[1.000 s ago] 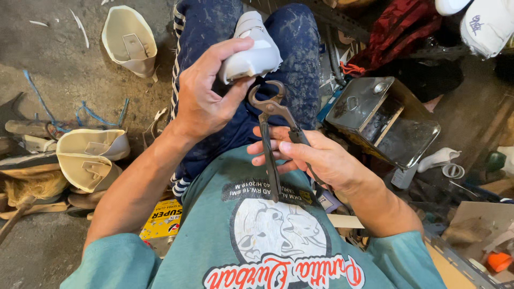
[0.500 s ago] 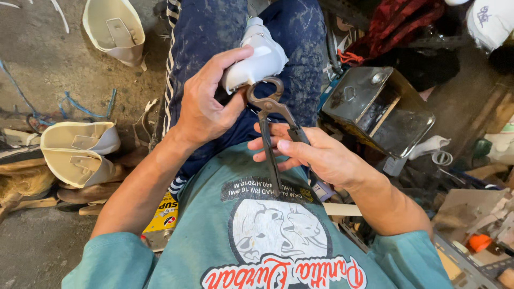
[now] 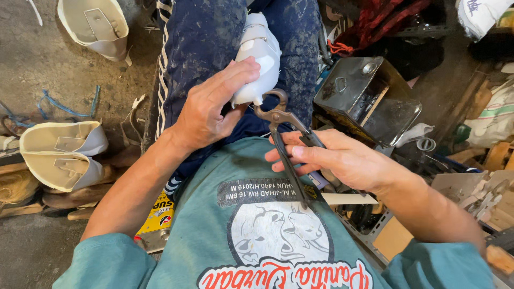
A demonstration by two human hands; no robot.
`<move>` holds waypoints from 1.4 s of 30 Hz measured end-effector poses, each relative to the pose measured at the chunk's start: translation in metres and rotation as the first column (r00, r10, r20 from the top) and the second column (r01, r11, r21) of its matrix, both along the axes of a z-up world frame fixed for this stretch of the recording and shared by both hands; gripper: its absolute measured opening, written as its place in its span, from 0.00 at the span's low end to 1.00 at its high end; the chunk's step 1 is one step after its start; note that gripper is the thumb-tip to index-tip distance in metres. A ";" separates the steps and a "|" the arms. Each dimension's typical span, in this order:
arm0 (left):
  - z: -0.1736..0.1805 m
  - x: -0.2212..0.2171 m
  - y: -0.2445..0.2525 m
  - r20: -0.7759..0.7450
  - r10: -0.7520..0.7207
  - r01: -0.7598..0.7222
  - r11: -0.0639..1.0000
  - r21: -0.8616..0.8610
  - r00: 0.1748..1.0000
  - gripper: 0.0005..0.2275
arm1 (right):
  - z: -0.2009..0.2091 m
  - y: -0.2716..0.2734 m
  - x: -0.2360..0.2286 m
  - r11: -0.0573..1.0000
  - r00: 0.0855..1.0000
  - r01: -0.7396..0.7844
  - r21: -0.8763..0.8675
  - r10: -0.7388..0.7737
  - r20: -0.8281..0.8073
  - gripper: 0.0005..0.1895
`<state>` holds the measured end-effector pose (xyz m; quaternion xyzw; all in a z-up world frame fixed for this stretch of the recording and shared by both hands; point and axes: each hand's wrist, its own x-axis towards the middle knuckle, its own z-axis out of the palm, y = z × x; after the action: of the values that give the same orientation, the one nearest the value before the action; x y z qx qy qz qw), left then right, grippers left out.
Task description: The person holds a white shoe on their lap and uses a curved metal tool to press and shape the upper and toe areas. They repeatedly rotate the shoe to work different sides, then use pliers to pull and adjust the shoe opening. The shoe remains in hand throughout the process.
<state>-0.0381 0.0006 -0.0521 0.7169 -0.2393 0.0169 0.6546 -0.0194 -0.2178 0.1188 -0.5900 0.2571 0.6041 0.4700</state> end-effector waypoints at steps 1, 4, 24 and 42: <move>-0.001 -0.001 -0.001 0.033 -0.009 0.008 1.000 0.021 0.999 0.26 | 0.008 0.004 0.004 0.996 0.998 -0.059 -0.066 0.059 -0.006 0.27; -0.001 -0.003 -0.003 0.072 -0.014 0.010 0.999 0.046 0.997 0.24 | 0.015 0.002 0.011 0.960 0.970 -0.237 -0.148 0.243 0.026 0.24; 0.006 0.021 0.000 -0.052 0.138 -0.136 0.990 0.028 0.989 0.20 | -0.051 0.012 -0.024 0.912 0.534 -0.260 -0.317 0.409 0.740 0.16; 0.021 0.011 0.000 -0.042 0.348 -0.342 0.932 0.119 0.936 0.17 | -0.042 -0.001 0.007 0.978 0.884 -0.207 -0.017 0.194 0.424 0.30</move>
<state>-0.0269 0.0005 -0.0311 0.7828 -0.0898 0.0962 0.6082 -0.0122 -0.2188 0.0764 -0.7235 0.0777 0.5106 0.4581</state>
